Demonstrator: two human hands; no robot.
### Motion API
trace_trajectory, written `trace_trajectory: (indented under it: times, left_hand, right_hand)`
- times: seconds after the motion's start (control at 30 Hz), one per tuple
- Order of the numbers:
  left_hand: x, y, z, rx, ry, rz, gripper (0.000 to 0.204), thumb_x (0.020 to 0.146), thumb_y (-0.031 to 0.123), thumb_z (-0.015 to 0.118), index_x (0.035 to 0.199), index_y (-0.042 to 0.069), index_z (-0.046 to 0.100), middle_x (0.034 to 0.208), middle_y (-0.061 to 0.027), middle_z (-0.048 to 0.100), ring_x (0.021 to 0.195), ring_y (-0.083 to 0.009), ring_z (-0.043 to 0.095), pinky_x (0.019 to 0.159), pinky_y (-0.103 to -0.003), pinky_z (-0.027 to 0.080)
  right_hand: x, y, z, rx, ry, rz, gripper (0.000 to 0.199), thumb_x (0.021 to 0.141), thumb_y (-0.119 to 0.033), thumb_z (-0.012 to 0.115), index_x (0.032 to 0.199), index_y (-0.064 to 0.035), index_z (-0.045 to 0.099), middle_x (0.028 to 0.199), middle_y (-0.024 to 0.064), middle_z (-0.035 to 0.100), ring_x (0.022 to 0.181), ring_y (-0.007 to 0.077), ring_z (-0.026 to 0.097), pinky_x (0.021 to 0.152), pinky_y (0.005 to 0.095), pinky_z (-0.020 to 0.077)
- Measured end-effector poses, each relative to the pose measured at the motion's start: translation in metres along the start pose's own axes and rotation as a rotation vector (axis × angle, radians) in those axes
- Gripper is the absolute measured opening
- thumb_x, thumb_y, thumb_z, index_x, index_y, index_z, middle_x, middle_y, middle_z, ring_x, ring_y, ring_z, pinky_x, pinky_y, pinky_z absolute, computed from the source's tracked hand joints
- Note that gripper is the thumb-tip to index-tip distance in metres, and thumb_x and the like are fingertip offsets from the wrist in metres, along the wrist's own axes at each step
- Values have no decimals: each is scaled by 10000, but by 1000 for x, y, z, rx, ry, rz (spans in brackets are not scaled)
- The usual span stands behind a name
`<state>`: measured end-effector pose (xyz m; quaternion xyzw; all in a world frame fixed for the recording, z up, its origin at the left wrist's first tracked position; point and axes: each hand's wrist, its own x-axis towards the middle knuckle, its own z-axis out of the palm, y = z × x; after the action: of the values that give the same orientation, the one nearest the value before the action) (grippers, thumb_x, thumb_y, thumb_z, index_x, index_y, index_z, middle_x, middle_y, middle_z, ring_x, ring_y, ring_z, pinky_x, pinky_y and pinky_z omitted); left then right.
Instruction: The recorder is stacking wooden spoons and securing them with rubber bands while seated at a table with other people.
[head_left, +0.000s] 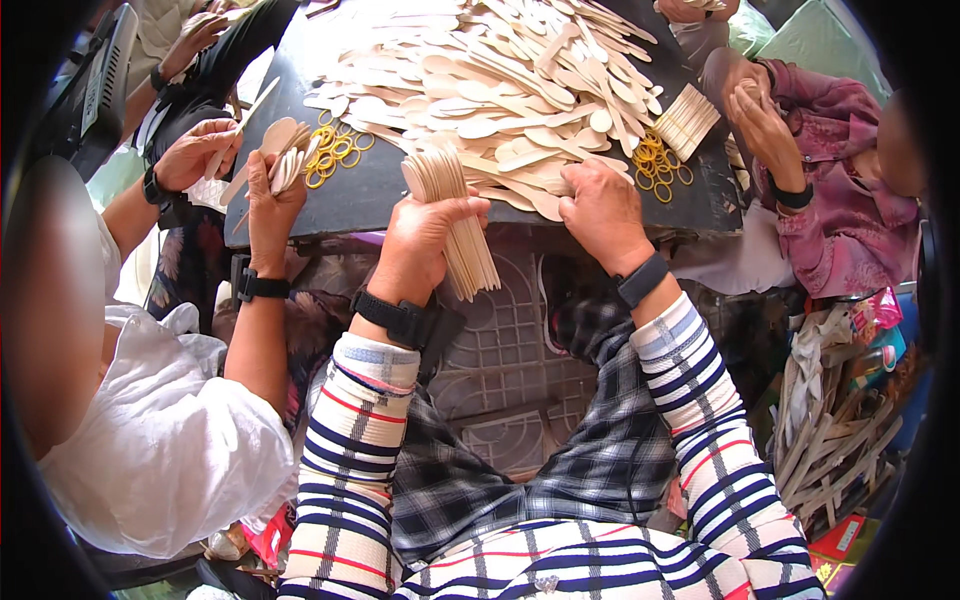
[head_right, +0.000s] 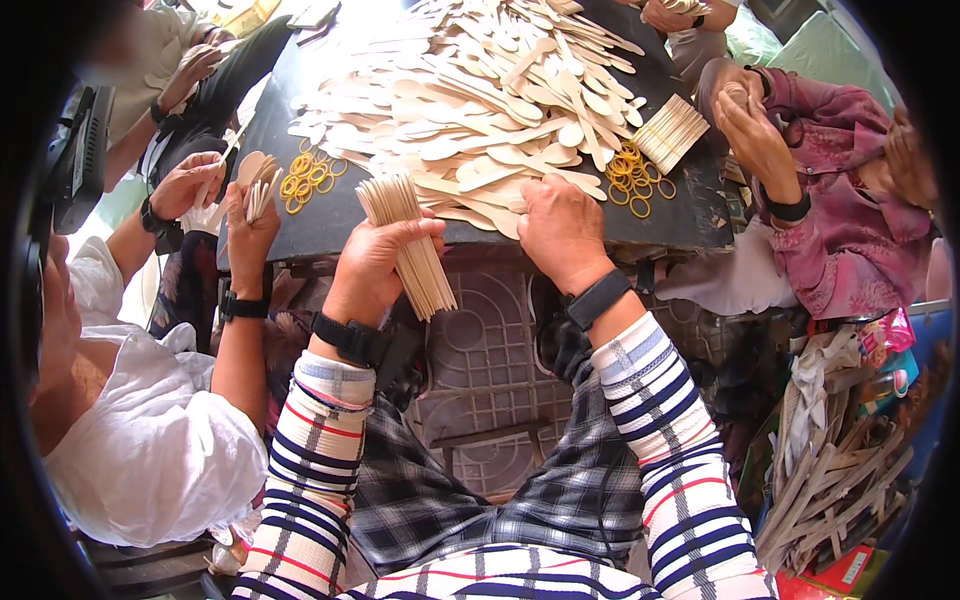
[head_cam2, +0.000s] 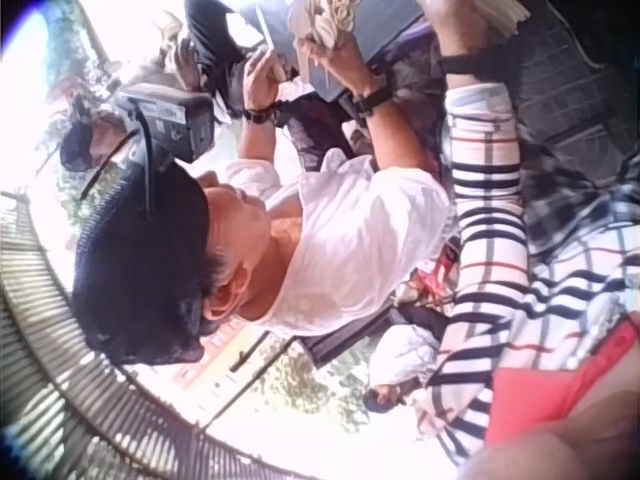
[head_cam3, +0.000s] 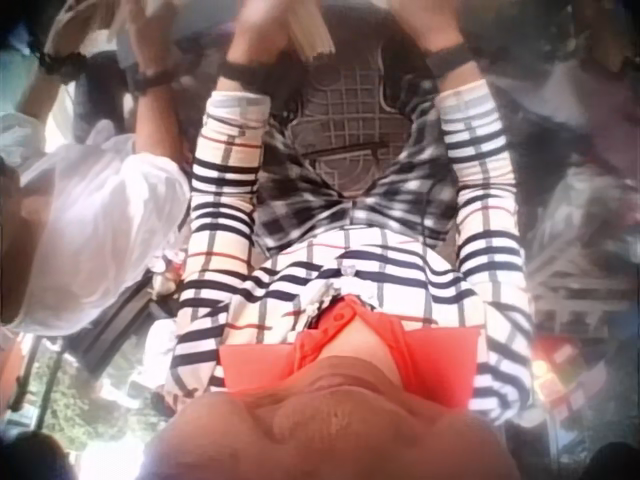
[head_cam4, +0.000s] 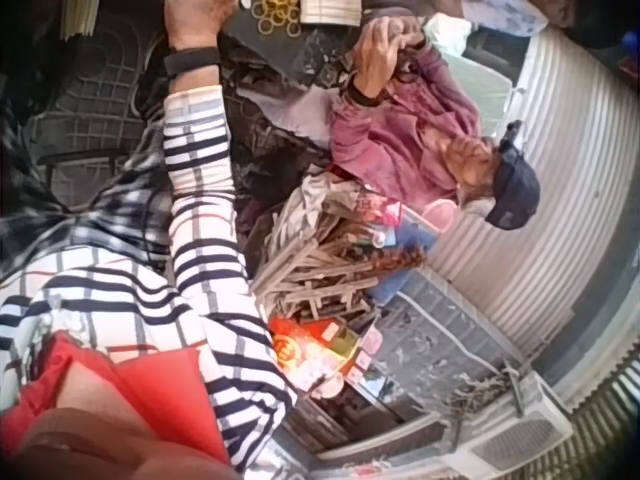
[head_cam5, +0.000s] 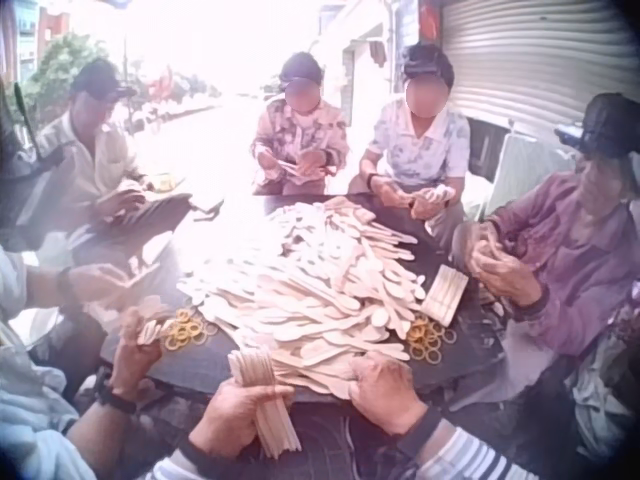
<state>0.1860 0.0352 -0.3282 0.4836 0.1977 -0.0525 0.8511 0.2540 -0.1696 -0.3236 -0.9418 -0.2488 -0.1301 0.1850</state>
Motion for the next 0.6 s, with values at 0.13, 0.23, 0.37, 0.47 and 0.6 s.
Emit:
trace_trajectory:
  times: [0.13,0.23,0.37,0.47,0.6]
  left_hand:
    - [-4,-6,2,8,21,-97,253,768,8,683,991,-34,570,858,-138,664,732,-219,650,668,-344,538]
    - [-1,-8,2,-23,0,-100,267,777,19,682,1012,-33,566,898,-145,667,743,-221,652,680,-350,540]
    - [1,-7,6,-68,-19,-84,271,786,25,679,1026,-24,563,910,-137,664,750,-223,652,688,-355,540]
    - [4,-9,10,-101,-32,-71,261,792,17,670,1028,-19,564,903,-128,662,748,-223,652,693,-353,540]
    - [9,-13,12,-121,-49,-48,246,797,10,663,1021,-19,567,902,-123,661,753,-223,653,695,-350,540]
  right_hand:
    - [9,-1,5,-49,-120,72,69,709,-69,526,680,-47,584,756,161,610,744,353,614,668,443,499]
    - [12,-4,5,-48,-142,101,71,701,-62,525,679,-50,591,741,161,616,731,352,618,665,447,499]
    - [14,-2,6,-45,-114,74,53,677,-68,553,684,-64,606,718,153,621,702,346,620,634,445,495]
    - [15,-1,7,121,-99,158,65,661,-82,568,684,-79,629,692,140,624,674,331,622,612,430,493]
    - [19,-3,7,243,-98,209,97,656,-93,569,699,-88,657,673,135,628,650,315,623,608,407,496]
